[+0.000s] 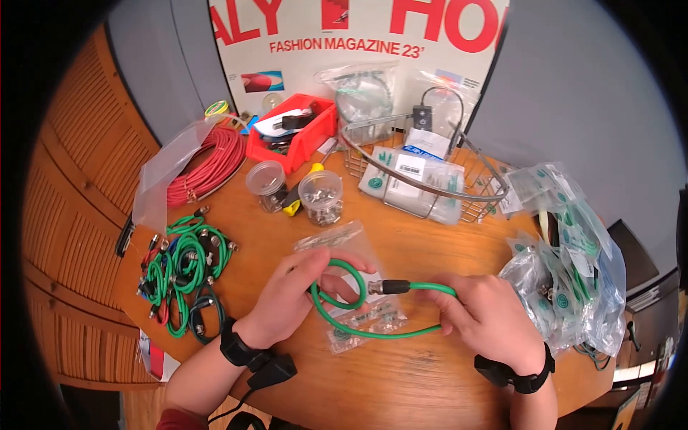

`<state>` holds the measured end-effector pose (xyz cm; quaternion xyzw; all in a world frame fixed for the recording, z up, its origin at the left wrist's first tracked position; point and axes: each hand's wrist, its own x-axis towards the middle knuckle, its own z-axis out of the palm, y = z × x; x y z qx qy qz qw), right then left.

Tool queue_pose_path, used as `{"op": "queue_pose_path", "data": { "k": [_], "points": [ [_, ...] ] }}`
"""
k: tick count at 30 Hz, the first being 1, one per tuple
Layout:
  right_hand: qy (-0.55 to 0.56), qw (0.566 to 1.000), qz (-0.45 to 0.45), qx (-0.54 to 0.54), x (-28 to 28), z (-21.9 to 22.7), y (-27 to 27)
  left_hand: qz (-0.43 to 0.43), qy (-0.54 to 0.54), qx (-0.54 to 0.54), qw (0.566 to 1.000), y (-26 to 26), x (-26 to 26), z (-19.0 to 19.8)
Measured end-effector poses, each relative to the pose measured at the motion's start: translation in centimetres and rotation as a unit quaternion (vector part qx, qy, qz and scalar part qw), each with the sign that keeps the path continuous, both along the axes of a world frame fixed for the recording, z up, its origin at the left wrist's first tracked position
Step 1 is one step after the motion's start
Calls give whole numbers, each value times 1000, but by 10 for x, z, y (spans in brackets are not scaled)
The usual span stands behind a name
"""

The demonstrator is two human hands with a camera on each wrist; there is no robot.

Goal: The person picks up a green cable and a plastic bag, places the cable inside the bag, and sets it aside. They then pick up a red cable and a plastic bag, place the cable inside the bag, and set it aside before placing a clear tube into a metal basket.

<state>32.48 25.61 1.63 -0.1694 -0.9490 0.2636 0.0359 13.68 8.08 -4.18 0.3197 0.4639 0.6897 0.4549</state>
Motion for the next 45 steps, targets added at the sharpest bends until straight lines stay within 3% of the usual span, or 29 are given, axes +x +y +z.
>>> {"op": "queue_pose_path", "data": {
  "k": [14, 27, 30, 32, 34, 36, 38, 42, 45],
  "points": [
    [-2, 1000, -11, -7, -3, -1, -3, -136, -11, 26, 990, -1, 5, -4],
    [-25, 995, -38, 87, -4, 2, -12, -156, -18, -14, 987, -4, 11, -4],
    [-17, 996, 37, 76, -3, 1, -16, -161, 24, 39, 986, 1, 10, -7],
    [14, 995, 81, 51, -3, -3, -23, -202, -16, 71, 977, 0, 10, -6],
    [19, 992, 121, 2, -4, -5, -31, -217, -16, 21, 976, -4, 7, -2],
    [10, 991, 135, 4, -5, -3, -34, -189, 177, 49, 965, 1, 12, -13],
    [0, 994, 90, -61, -6, 2, -37, -195, 159, 15, 968, -1, 14, -9],
    [36, 995, 85, -25, -7, 8, -36, -189, 153, 12, 970, 0, 12, -9],
    [127, 989, 77, -15, -8, 10, -36, -188, 89, 0, 978, 0, 11, -10]
  ]
}}
